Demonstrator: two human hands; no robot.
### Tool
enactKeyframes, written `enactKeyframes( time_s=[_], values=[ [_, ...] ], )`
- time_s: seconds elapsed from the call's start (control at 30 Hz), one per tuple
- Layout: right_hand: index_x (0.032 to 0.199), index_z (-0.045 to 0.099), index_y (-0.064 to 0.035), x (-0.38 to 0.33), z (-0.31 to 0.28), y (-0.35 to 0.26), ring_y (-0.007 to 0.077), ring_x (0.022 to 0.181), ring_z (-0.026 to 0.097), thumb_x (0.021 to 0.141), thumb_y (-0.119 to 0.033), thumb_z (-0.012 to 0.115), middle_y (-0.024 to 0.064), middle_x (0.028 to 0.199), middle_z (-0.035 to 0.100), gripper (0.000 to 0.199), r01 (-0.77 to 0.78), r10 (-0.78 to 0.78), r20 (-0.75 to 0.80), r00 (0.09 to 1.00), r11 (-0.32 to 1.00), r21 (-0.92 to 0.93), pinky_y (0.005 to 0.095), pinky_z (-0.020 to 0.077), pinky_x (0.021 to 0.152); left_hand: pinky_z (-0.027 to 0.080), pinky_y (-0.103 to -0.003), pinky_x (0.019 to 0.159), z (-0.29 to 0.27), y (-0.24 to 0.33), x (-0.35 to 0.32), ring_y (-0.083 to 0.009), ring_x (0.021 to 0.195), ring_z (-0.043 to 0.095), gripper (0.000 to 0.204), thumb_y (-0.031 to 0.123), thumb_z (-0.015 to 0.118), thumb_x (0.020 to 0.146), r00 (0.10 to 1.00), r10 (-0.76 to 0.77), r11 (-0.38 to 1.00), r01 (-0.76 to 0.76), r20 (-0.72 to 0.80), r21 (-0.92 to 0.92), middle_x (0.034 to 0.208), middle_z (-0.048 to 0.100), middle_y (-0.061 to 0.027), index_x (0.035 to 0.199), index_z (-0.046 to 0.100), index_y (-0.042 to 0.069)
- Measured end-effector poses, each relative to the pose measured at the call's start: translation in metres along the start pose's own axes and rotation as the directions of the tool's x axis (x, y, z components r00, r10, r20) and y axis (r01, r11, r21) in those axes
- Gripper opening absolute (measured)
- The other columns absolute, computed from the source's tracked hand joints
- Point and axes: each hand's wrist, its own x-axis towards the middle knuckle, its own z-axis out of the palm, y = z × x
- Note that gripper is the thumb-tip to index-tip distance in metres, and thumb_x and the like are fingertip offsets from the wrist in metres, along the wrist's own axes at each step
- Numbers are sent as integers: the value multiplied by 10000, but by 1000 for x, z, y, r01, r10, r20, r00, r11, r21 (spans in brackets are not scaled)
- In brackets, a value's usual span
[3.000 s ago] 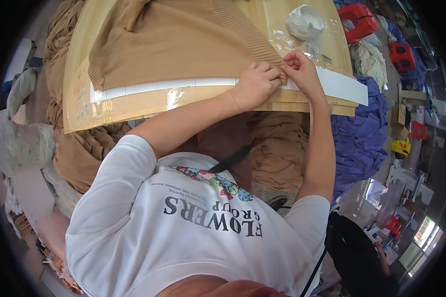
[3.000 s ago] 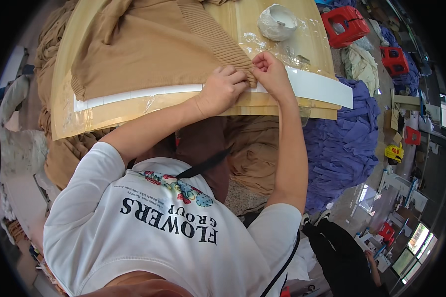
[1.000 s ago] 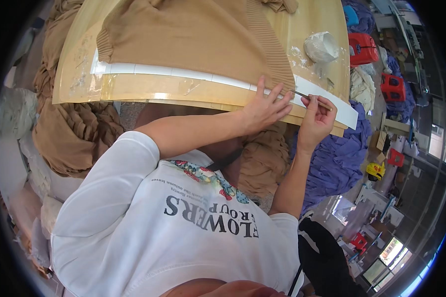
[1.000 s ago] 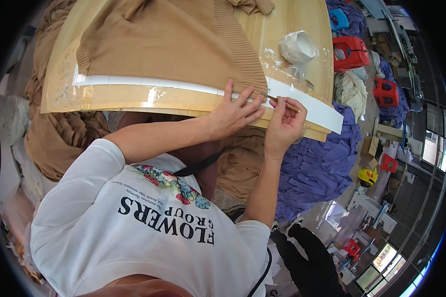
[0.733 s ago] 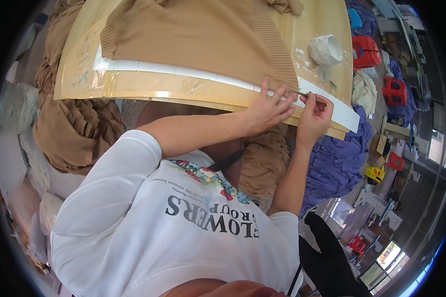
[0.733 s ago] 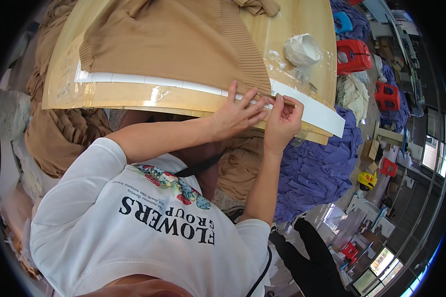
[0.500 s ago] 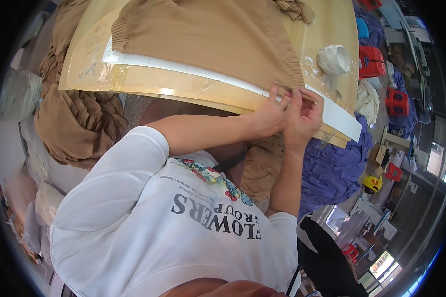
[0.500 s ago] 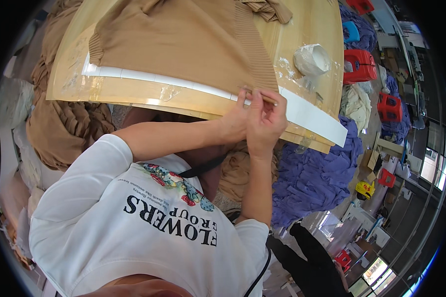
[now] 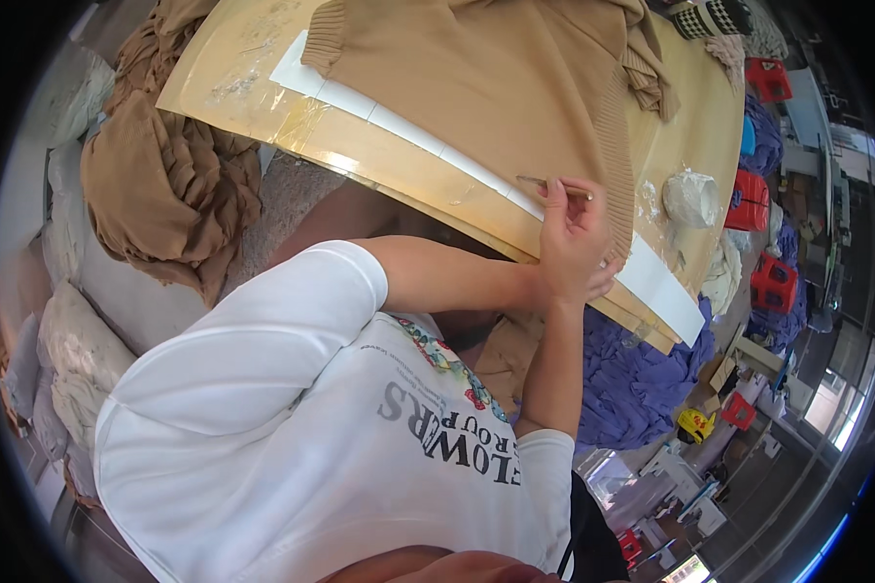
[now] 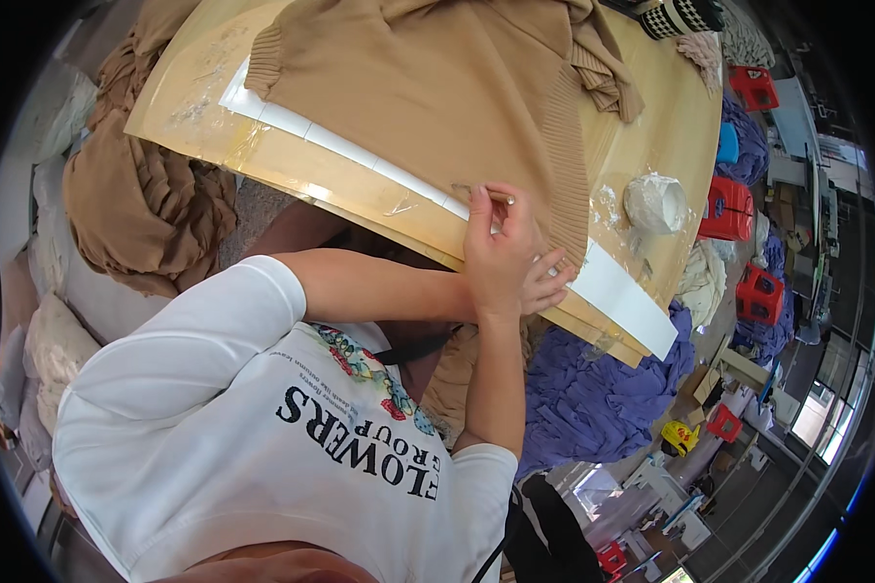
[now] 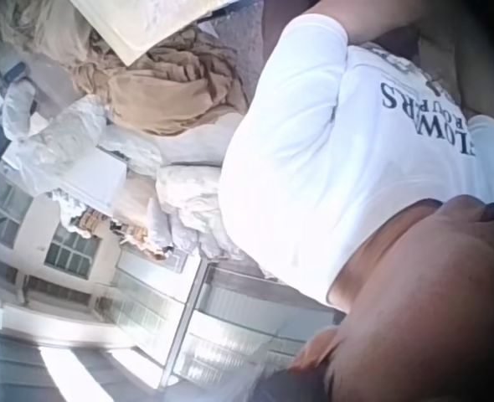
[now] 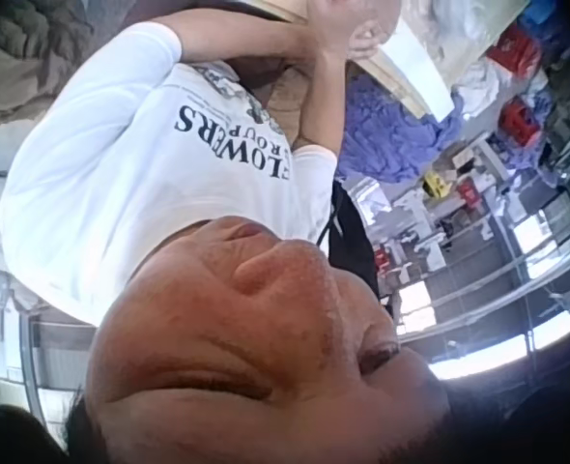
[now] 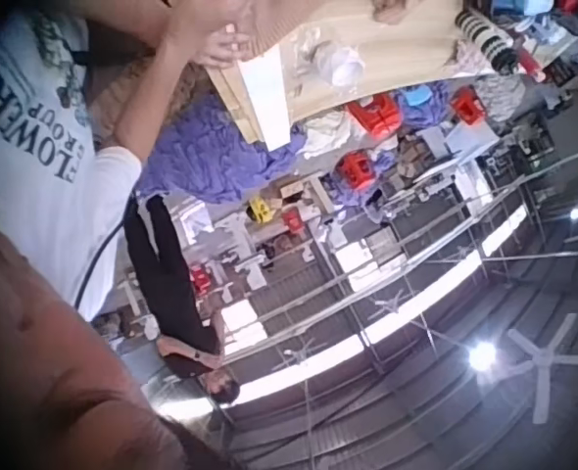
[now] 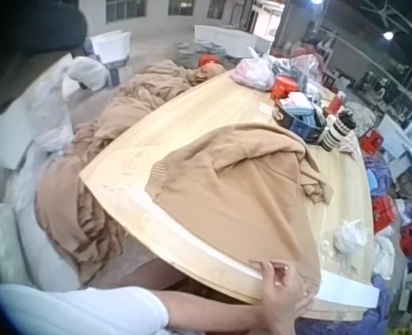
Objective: Applying adhesive to the edges of brown textile components for garment assembly.
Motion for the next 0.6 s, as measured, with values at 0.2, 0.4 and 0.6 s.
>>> enactKeyframes(
  time_s=[0.2,0.4,0.6],
  values=[
    [928,512,12,3,12,-44,129,747,615,854,-34,557,82,807,609,98,48,-46,-18,999,995,89,211,477,674,318,-547,958,-21,-12,-2,-268,1215,367,345,270,457,821,992,-126,973,125,8,-194,1275,432,-87,1131,507,127],
    [905,550,15,19,55,-45,144,707,611,834,-44,585,81,805,615,99,79,-101,104,989,977,197,231,485,634,298,-611,954,-51,-24,14,-285,1169,417,309,302,431,828,970,-245,876,215,-12,-432,1225,473,-97,1030,579,122],
    [914,524,-5,24,66,-64,126,757,617,849,-46,576,91,840,619,93,95,-131,132,982,964,247,196,457,650,246,-679,935,-44,-26,9,-346,1161,399,323,301,421,824,990,12,800,-95,143,592,1218,462,-129,1041,564,108]
  ],
)
